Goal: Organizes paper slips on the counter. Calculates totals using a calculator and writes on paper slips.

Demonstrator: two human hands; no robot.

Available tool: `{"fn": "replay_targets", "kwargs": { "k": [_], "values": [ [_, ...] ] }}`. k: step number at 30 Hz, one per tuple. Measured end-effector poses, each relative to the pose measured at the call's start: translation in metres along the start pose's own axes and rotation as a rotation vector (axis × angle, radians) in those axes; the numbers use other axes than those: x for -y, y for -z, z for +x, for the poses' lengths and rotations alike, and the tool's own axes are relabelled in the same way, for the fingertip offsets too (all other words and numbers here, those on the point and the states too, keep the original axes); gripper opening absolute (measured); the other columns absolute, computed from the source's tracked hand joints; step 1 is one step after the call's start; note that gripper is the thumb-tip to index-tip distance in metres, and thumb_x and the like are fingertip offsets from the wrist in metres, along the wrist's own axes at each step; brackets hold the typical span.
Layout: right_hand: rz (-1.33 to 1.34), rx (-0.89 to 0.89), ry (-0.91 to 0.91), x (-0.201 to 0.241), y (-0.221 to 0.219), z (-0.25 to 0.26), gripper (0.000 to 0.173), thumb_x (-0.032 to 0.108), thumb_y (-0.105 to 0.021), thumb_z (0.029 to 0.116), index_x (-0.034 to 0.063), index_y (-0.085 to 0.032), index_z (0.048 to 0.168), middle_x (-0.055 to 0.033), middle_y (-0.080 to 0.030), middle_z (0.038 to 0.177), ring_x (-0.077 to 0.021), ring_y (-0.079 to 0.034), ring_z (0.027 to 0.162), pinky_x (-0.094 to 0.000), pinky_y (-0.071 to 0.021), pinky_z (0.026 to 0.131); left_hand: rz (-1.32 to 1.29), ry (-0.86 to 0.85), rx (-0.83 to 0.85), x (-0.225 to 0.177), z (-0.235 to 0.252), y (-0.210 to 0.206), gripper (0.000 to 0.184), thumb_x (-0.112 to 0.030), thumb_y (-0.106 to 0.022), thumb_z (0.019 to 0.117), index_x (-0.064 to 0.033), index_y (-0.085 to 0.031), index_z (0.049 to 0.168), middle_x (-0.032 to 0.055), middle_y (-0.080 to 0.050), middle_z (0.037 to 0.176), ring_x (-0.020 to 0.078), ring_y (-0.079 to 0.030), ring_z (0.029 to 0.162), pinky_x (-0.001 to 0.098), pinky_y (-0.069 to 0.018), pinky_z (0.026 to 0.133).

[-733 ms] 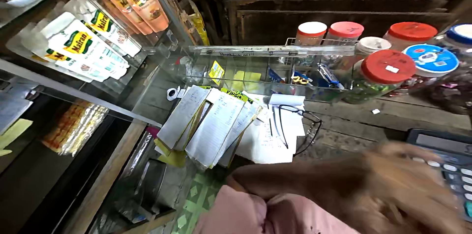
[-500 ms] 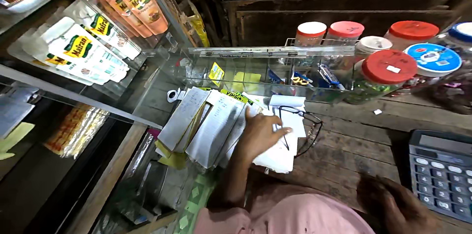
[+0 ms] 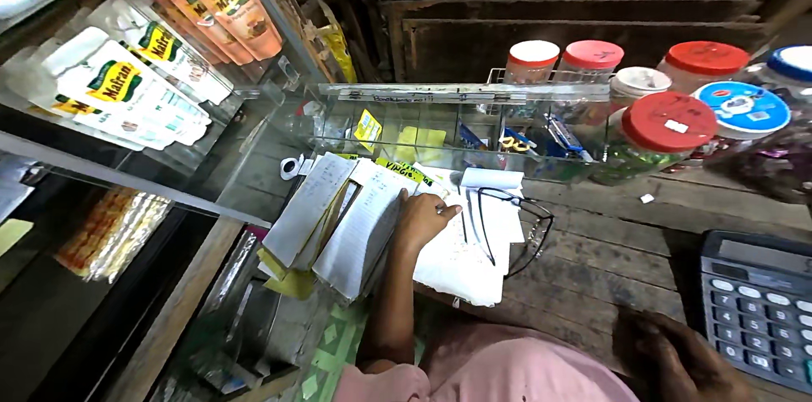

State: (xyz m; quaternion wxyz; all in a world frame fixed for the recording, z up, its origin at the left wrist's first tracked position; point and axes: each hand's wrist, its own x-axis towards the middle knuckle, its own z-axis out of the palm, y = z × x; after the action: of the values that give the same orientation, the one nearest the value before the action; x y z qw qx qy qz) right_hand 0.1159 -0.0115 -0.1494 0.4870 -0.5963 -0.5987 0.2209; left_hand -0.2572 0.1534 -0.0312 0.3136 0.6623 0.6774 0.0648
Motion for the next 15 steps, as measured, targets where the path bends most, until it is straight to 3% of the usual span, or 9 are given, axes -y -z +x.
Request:
{"fn": "replay_targets", "kwargs": {
  "k": [15],
  "values": [
    [0.042, 0.006, -0.004, -0.0003, -0.0018, 0.0004, 0.029, 0.009, -0.054, 0.1006, -0.0165, -0.064, 0.11, -0.0174, -0.07, 0.096, -0.0028, -0.067, 0.075, -0.0198, -0.0582, 0.073, 0.046, 0.004, 0.036, -0.0038, 0.004, -0.0011, 0.05, -0.051, -0.053, 0.1034, -0.0044, -0.074, 0.107, 0.01, -0.073, 0.096, 0.021, -0.067, 0.095, 0.0555, -0.0175, 0.121]
  ]
}}
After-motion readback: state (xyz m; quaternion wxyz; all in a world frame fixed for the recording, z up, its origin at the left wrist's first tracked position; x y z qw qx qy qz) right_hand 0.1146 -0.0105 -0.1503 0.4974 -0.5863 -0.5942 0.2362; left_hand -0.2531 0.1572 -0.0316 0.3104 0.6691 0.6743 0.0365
